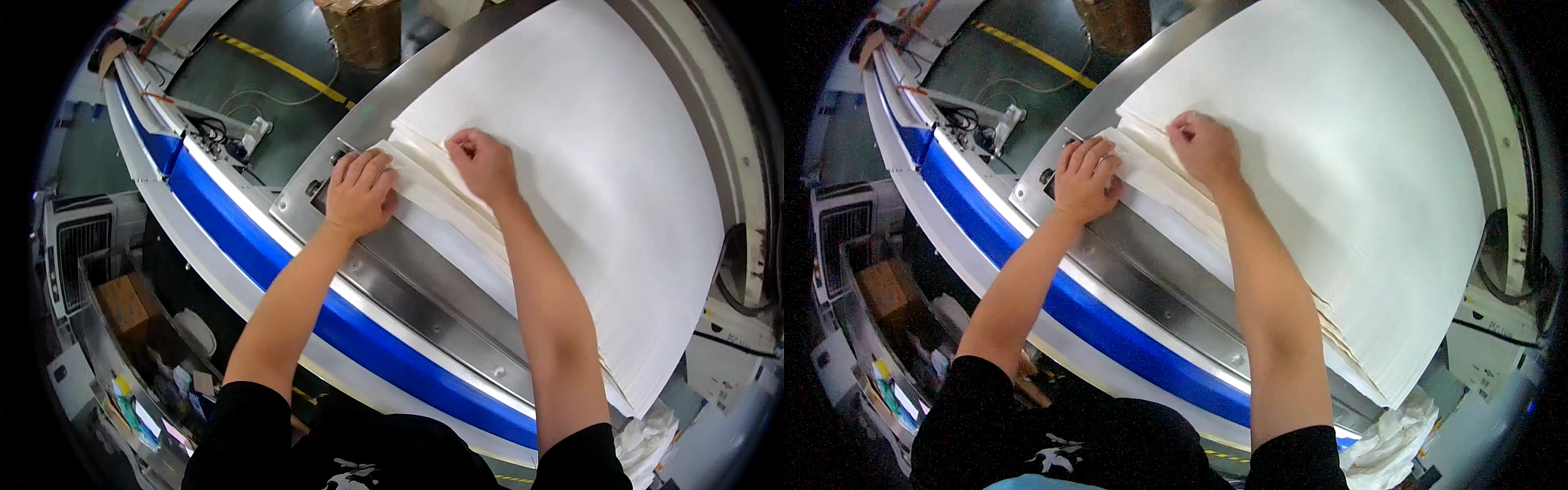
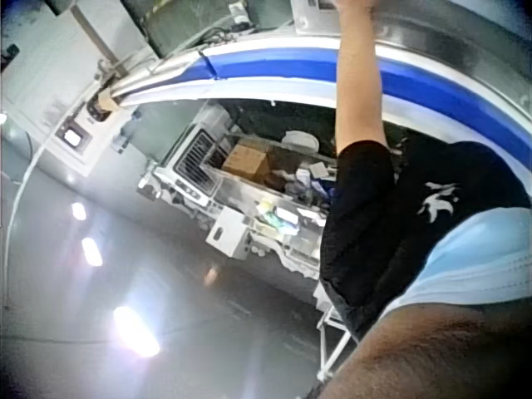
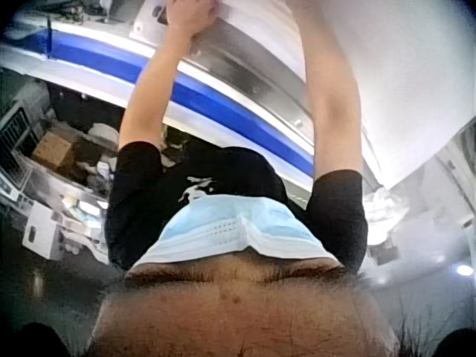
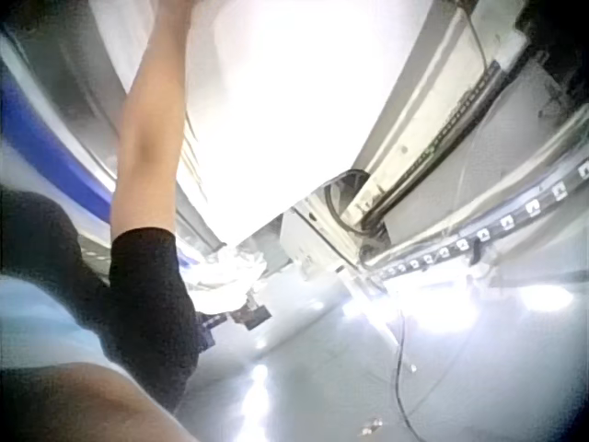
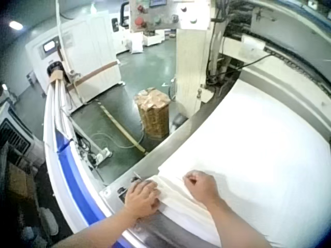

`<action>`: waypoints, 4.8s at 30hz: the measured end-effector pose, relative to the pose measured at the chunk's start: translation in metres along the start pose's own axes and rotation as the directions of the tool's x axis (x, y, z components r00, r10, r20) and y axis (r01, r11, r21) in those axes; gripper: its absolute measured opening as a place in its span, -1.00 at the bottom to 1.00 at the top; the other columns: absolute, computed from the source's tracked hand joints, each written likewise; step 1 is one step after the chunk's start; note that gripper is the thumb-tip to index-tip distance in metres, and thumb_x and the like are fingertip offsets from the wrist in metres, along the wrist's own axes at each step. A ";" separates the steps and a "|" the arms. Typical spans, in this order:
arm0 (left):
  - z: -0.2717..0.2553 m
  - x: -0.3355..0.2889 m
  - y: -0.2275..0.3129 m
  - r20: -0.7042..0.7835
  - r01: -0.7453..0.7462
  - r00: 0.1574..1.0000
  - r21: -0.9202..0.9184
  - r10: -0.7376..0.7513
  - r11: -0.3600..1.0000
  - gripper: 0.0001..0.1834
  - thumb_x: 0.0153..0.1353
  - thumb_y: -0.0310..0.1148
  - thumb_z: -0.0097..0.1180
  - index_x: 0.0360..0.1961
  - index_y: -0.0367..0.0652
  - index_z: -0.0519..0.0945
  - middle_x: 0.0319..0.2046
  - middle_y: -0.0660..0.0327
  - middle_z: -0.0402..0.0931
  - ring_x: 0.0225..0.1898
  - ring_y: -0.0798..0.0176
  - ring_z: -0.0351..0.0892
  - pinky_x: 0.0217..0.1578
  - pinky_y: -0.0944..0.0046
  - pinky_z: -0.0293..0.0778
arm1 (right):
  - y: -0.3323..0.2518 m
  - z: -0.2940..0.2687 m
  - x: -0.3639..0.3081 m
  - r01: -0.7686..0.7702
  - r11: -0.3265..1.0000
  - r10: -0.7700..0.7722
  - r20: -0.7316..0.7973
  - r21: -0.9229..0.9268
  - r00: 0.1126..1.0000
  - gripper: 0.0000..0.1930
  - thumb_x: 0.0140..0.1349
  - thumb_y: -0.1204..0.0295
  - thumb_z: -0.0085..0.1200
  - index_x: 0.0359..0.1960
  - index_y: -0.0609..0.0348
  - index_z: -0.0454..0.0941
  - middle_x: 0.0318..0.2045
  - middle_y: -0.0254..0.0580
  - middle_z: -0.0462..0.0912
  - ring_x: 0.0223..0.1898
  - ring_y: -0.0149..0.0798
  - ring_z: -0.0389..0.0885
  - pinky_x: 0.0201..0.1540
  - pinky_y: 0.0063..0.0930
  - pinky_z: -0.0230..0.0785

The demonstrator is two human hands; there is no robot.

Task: The person repeatedly feeds individual white paper sheets into a large industrial machine, aligning each sheet by hand and pressing a control button to advance the process. The person handles the sheets one at a time and occasionally retrieves more from a nearby stack.

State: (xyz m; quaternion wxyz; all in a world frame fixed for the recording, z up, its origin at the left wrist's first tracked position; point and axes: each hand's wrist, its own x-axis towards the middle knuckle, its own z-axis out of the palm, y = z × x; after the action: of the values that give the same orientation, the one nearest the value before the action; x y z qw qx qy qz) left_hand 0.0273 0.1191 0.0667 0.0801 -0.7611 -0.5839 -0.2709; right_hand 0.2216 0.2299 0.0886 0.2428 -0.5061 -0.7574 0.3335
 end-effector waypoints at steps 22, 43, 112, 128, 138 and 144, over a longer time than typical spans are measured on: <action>0.056 0.074 -0.033 0.842 -0.593 0.482 0.517 -0.242 0.617 -0.67 0.09 -0.56 0.06 -0.08 -0.11 0.61 -0.13 0.08 0.57 -0.04 0.08 0.54 -0.03 0.14 0.39 | 0.281 -0.347 -0.577 -0.806 0.223 0.620 -0.558 -0.548 0.551 -0.35 0.38 -0.04 -0.41 -0.58 0.10 0.65 -0.56 -0.03 0.63 -0.35 -0.03 0.62 0.24 -0.12 0.07; 0.031 0.066 -0.106 0.716 -0.301 0.673 0.497 -0.189 0.814 -0.80 0.15 -0.51 -0.10 -0.31 -0.20 0.59 -0.28 -0.02 0.58 -0.18 -0.09 0.54 -0.18 0.03 0.44 | 0.379 -0.484 -0.754 -0.703 -0.168 0.838 -0.475 -0.691 0.268 -0.74 0.16 0.37 -0.04 -0.10 -0.02 0.55 -0.16 -0.18 0.64 -0.17 -0.06 0.63 -0.10 -0.20 0.47; -0.040 -0.133 0.066 0.439 0.438 0.732 0.282 -0.521 0.854 -0.56 0.10 -0.45 0.11 0.07 -0.10 0.51 -0.01 0.07 0.53 0.00 0.02 0.52 0.02 0.14 0.39 | 0.253 -0.266 -0.766 -0.611 0.475 0.867 0.220 -0.633 0.446 -0.76 -0.06 0.24 0.03 -0.52 0.18 0.53 -0.41 0.10 0.61 -0.31 0.18 0.56 -0.26 -0.01 0.41; 0.045 -0.066 0.123 0.113 0.180 0.977 0.039 -0.183 0.983 -0.59 0.18 -0.25 0.04 0.03 -0.19 0.45 0.07 0.10 0.39 0.17 0.06 0.31 0.25 0.00 0.11 | 0.088 -0.134 -0.306 -0.303 0.923 0.360 0.255 -0.236 0.897 -0.78 0.19 0.23 -0.01 -0.30 0.08 0.55 -0.38 -0.01 0.63 -0.33 0.09 0.58 -0.27 -0.12 0.41; 0.037 -0.062 0.119 0.179 0.262 0.952 -0.054 -0.249 0.964 -0.56 0.16 -0.25 0.04 0.05 -0.18 0.44 0.10 0.12 0.36 0.19 0.08 0.29 0.24 0.00 0.11 | 0.017 -0.020 -0.014 0.028 0.997 -0.024 0.066 -0.067 0.998 -0.79 0.13 0.28 0.02 -0.35 0.13 0.58 -0.38 -0.10 0.65 -0.31 0.00 0.61 -0.20 -0.21 0.44; 0.039 -0.062 0.105 0.221 0.272 0.942 -0.067 -0.251 0.960 -0.55 0.17 -0.23 0.03 0.07 -0.18 0.43 0.12 0.11 0.34 0.20 0.06 0.27 0.25 -0.02 0.10 | 0.018 0.002 0.031 -0.002 0.990 0.013 0.079 -0.139 0.997 -0.78 0.10 0.27 0.12 -0.40 0.18 0.60 -0.47 -0.18 0.67 -0.39 -0.19 0.64 -0.26 -0.39 0.45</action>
State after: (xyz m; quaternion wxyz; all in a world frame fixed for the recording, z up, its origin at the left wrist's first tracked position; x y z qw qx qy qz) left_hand 0.1274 0.0516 0.0232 -0.0555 -0.7041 -0.6712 -0.2252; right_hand 0.2198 0.2625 0.0741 0.1753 -0.5110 -0.7858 0.3011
